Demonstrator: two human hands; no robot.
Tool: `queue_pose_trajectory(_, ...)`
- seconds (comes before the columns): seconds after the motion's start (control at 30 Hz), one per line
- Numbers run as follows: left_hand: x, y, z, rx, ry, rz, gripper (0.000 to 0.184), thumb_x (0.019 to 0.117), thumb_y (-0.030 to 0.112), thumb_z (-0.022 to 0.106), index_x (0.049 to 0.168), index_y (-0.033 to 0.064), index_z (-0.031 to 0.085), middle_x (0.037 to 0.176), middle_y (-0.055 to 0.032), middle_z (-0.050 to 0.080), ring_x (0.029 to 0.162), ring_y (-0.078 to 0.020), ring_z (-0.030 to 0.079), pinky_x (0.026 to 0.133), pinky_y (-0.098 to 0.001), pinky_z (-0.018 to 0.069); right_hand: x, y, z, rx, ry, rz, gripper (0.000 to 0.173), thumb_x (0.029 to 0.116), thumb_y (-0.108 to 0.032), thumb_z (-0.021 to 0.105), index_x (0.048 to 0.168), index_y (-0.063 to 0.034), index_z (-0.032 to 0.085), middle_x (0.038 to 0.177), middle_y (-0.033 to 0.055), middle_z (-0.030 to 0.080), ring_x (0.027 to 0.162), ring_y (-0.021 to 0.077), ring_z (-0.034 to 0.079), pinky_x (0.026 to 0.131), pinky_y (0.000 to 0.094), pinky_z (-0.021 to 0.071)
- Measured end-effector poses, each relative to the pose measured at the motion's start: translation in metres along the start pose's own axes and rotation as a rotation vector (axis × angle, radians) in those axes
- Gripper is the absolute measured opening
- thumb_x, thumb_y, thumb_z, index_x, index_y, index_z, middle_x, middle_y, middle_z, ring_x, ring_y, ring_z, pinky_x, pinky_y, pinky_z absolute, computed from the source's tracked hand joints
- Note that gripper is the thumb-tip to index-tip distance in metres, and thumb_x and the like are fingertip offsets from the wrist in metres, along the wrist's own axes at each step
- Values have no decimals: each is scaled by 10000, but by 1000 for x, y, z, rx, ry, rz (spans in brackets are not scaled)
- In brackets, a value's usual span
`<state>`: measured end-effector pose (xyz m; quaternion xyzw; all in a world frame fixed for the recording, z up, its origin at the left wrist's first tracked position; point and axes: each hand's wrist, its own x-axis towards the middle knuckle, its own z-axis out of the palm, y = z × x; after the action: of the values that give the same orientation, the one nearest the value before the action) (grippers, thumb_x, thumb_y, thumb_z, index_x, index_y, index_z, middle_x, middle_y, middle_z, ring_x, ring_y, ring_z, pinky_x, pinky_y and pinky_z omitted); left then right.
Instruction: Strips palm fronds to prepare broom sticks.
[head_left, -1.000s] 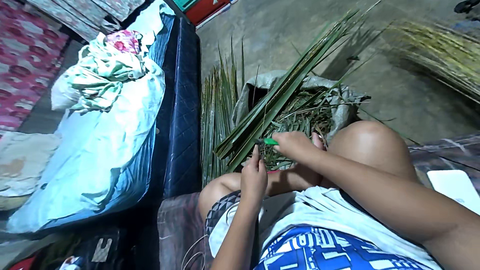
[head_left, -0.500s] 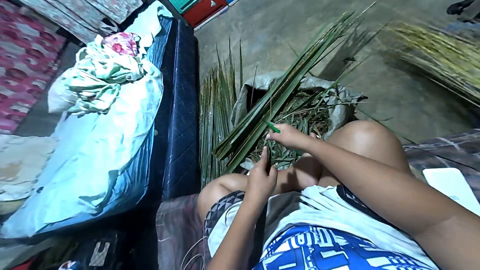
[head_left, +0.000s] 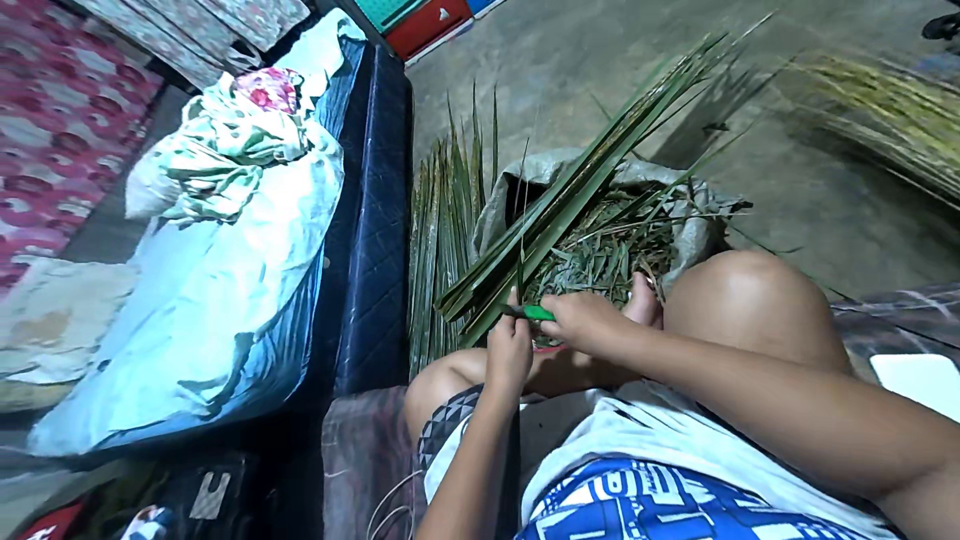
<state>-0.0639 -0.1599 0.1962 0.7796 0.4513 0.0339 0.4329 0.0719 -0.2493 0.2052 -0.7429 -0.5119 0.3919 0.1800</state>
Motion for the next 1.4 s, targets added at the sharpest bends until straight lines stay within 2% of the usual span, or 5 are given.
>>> queue_pose_trajectory(0.3,-6,-3,13,12,-24,36,472,1108,166,377,1572,87,407,733,-38,607,516,-85,449,505,-268,392,36,29,-27,-56,337,276,288,1070,-274,569,1208,-26,618,1075,229,710,1017,442,704,811,621,546)
queue_pose_trajectory(0.67,-2,-4,10,71,18,-20,343,1102,146,379,1313,-15,596,816,-61,645,625,-110,538,615,-301,458,10,-1,2,-112,17,90,353,1092,-262,498,1285,19,589,1198,278,672,1155,469,651,924,633,504)
queue_pose_trajectory(0.8,-3,-3,13,24,11,25,455,1110,163,377,1549,62,436,798,-64,643,582,-105,504,569,-286,436,31,11,-11,-152,168,226,320,1097,-237,501,1293,-1,591,1187,259,684,1120,463,674,873,629,534)
queue_pose_trajectory(1.27,-3,-5,11,43,24,-19,387,1093,144,390,1409,4,564,798,-50,644,571,-87,506,555,-276,434,7,0,4,-37,-20,59,345,1093,-267,481,1235,18,612,1166,261,674,1130,438,656,921,619,499)
queue_pose_trajectory(1.4,-6,-3,14,38,-11,-7,449,1118,177,377,1547,62,442,787,-69,629,568,-109,494,556,-287,432,30,17,-8,-125,123,189,321,1092,-241,509,1278,3,606,1166,269,688,1121,467,669,902,634,519)
